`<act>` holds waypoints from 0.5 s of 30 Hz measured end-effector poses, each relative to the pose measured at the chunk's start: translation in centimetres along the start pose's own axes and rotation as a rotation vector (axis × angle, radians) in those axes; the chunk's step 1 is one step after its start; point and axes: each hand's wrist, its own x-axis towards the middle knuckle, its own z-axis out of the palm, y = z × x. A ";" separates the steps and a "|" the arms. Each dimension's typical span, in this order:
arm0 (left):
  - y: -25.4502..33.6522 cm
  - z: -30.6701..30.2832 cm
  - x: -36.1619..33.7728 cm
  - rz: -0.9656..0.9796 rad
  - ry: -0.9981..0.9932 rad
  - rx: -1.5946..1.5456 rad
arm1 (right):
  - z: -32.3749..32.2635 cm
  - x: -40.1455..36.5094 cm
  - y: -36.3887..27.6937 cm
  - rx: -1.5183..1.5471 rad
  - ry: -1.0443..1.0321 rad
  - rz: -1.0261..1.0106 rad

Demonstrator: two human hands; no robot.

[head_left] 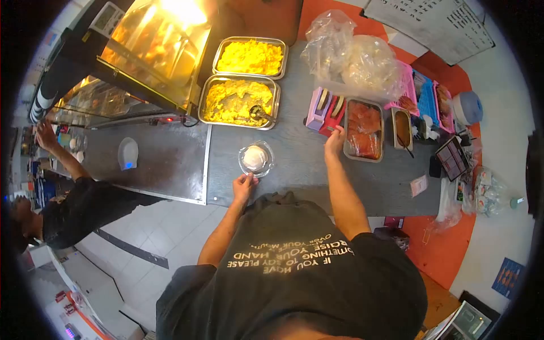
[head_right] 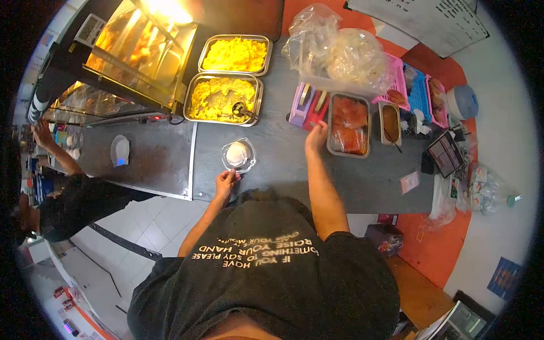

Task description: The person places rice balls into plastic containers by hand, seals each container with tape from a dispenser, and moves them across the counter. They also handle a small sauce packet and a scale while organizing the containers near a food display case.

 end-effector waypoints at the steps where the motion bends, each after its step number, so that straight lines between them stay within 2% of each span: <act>1: -0.1 -0.3 -0.1 -0.005 -0.005 0.007 | -0.2 0.8 1.0 0.146 -0.085 0.093; 2: -0.4 -0.6 -0.3 -0.013 -0.015 0.015 | -1.0 -1.5 -6.6 0.139 -0.101 0.435; 3: -0.4 -0.7 -0.5 -0.020 -0.020 0.012 | -1.3 -1.3 -7.4 0.133 -0.094 0.433; 5: 0.2 -0.6 -1.0 -0.061 -0.005 -0.020 | -1.1 0.0 -8.4 0.071 -0.260 0.582; 6: 0.5 -0.4 -1.3 -0.094 0.005 -0.048 | -1.1 0.5 -8.6 0.106 -0.248 0.699; 7: 0.3 -0.7 -1.0 -0.095 -0.001 -0.052 | -1.3 0.4 -8.6 0.103 -0.243 0.694; 9: -0.1 -1.4 -0.5 -0.107 -0.058 -0.077 | -1.5 -0.2 -8.3 0.527 -0.108 0.745; 10: 0.1 -1.3 -0.4 -0.106 -0.063 -0.083 | -1.4 -0.6 -7.0 0.525 -0.108 0.737; 12: 0.6 -0.7 -0.8 -0.135 -0.083 -0.214 | -1.6 -1.9 -3.4 0.634 -0.108 0.345; 13: 1.2 -0.3 -1.1 -0.137 -0.080 -0.221 | -1.8 -2.7 -4.1 0.627 -0.112 0.344; 15: 1.9 0.2 -1.2 -0.152 -0.082 -0.271 | -1.9 -4.2 -5.1 -0.152 -0.034 0.082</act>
